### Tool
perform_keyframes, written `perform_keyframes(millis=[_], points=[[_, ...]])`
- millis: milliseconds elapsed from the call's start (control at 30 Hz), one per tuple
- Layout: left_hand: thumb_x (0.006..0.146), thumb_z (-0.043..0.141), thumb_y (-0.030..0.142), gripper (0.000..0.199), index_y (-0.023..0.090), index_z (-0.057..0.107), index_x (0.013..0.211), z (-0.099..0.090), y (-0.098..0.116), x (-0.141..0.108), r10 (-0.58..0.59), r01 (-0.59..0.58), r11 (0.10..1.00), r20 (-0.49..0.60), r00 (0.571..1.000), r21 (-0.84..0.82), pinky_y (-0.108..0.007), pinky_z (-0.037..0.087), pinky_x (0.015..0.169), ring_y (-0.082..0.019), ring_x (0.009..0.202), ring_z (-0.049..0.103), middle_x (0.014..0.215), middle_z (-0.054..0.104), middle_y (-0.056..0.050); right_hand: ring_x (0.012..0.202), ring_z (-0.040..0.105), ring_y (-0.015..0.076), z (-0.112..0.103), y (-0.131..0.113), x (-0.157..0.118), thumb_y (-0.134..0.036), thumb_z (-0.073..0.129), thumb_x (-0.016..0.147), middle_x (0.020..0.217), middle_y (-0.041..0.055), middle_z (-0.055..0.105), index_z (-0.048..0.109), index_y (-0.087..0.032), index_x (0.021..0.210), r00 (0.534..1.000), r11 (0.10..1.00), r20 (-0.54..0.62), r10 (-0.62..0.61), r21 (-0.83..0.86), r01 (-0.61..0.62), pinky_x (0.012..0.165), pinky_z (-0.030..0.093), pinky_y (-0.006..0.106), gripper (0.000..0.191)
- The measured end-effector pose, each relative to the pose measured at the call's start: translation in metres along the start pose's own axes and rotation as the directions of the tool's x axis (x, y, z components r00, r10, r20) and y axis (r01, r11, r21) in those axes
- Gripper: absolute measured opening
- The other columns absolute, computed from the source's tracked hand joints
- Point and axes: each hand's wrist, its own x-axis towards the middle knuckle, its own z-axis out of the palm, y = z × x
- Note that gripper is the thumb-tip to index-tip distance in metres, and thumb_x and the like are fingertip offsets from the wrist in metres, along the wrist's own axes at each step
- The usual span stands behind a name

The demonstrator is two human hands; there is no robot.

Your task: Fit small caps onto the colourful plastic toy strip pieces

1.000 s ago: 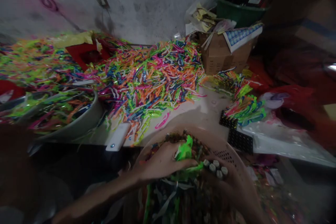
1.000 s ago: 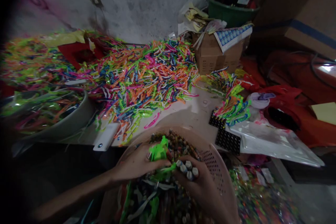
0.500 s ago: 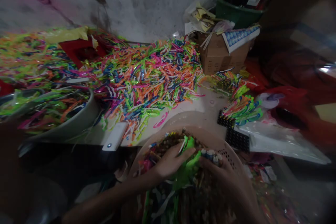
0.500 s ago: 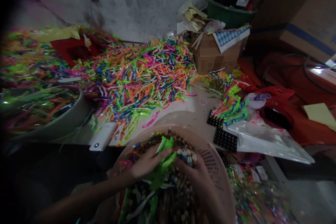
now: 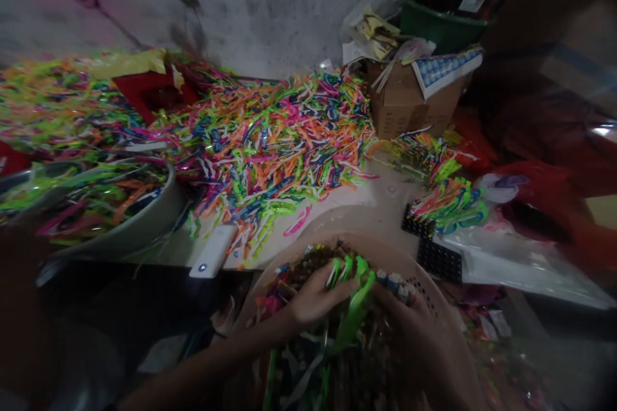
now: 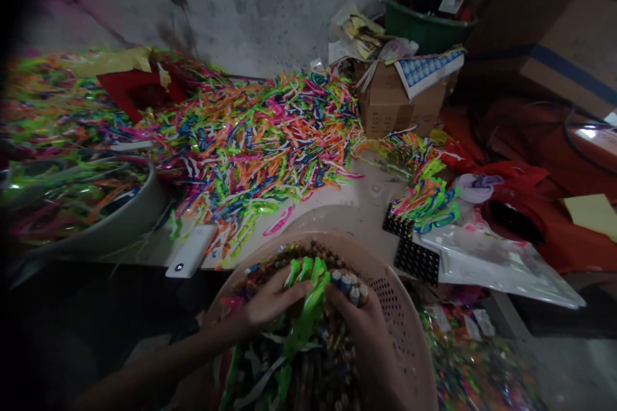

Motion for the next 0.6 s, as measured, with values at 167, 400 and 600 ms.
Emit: perform_keyframes(millis=[167, 400, 600], points=[[0.087, 0.042, 0.06, 0.049, 0.014, 0.059, 0.087, 0.005, -0.002, 0.001, 0.102, -0.1, 0.995, -0.057, 0.993, 0.029, -0.028, 0.043, 0.083, -0.019, 0.087, 0.056, 0.084, 0.061, -0.003, 0.073, 0.066, 0.0231, 0.003, 0.015, 0.002, -0.048, 0.052, 0.078, 0.07, 0.0053, 0.07, 0.069, -0.021, 0.071, 0.996, 0.994, -0.061, -0.067, -0.094, 0.061, 0.06, 0.055, 0.029, 0.032], [0.089, 0.047, 0.051, 0.038, 0.017, 0.058, 0.101, 0.011, 0.001, -0.002, 0.106, -0.101, 0.994, -0.103, 0.989, 0.053, -0.025, 0.043, 0.077, -0.016, 0.081, 0.056, 0.085, 0.061, -0.001, 0.064, 0.064, 0.0199, -0.01, -0.017, -0.007, -0.04, 0.049, 0.085, 0.071, 0.0048, 0.07, 0.07, -0.021, 0.082, 0.994, 0.984, 0.108, -0.019, -0.173, 0.038, 0.058, 0.054, 0.028, 0.029], [0.07, 0.069, 0.054, 0.051, 0.016, 0.051, 0.099, 0.005, -0.01, -0.004, 0.002, 0.001, 0.999, 0.079, 0.997, -0.041, -0.025, 0.045, 0.074, -0.017, 0.082, 0.057, 0.088, 0.06, -0.003, 0.071, 0.066, 0.0209, -0.013, -0.022, -0.008, -0.035, 0.053, 0.083, 0.078, 0.0036, 0.072, 0.069, -0.021, 0.081, 0.99, 0.977, 0.131, -0.042, -0.204, 0.068, 0.062, 0.055, 0.028, 0.022]])
